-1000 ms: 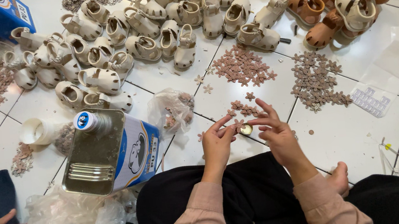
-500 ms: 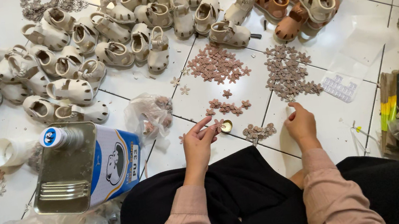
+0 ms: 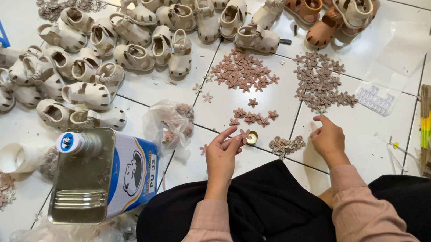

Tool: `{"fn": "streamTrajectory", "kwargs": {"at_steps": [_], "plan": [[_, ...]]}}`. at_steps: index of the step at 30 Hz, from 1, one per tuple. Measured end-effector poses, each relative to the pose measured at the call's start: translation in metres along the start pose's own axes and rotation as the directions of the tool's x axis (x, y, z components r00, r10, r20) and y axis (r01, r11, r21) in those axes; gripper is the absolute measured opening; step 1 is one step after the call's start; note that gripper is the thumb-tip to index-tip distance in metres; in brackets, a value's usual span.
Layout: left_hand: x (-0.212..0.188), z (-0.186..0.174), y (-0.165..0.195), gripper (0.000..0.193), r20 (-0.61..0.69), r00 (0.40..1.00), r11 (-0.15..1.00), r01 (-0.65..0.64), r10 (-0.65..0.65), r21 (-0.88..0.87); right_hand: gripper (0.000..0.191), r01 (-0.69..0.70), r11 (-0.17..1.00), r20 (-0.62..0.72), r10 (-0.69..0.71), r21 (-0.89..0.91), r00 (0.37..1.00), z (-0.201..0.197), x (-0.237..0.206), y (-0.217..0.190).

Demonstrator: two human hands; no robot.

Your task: The person sits on the floor and repeatedly picks up small flower-shaped shoe decorations, presses them into a small metal cap, and places them down. The person handles the decorations one at a time in a repetitive cycle.

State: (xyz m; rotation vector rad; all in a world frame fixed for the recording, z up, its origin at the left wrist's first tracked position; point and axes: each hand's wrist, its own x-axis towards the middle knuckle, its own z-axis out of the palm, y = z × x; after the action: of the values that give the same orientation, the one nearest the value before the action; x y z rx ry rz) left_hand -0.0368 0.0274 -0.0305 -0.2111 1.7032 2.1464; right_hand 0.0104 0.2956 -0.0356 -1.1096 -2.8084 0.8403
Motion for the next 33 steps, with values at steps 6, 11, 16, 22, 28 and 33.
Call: {"fn": "streamTrajectory", "kwargs": {"at_steps": [6,11,16,22,28,33], "plan": [[0.001,0.000,0.001,0.040,0.013,1.000,1.000,0.001,-0.001,-0.021,0.066,0.105,0.594,0.135,-0.346,0.798,0.928,-0.005,-0.028,-0.050],[0.001,0.002,0.000,0.043,0.049,0.999,1.000,-0.007,0.008,-0.002,0.062,0.278,0.465,0.038,-0.563,0.841,0.826,0.014,-0.061,-0.079],[-0.003,0.006,0.004,0.045,0.070,0.998,1.000,-0.001,0.001,0.004,0.066,0.347,0.524,-0.016,-0.536,0.778,0.844,0.020,-0.069,-0.085],[-0.005,0.008,0.010,0.045,0.092,0.996,1.000,0.004,-0.005,0.010,0.068,0.350,0.537,-0.034,-0.511,0.768,0.859,0.020,-0.070,-0.084],[-0.008,0.009,0.011,0.044,0.117,0.993,1.000,-0.013,0.010,0.023,0.069,0.413,0.564,-0.101,-0.502,0.715,0.859,0.027,-0.070,-0.081],[-0.010,0.008,0.016,0.042,0.081,0.997,0.999,0.024,-0.020,-0.044,0.060,0.354,0.365,-0.158,-0.469,0.861,0.869,0.030,-0.064,-0.074]]}}
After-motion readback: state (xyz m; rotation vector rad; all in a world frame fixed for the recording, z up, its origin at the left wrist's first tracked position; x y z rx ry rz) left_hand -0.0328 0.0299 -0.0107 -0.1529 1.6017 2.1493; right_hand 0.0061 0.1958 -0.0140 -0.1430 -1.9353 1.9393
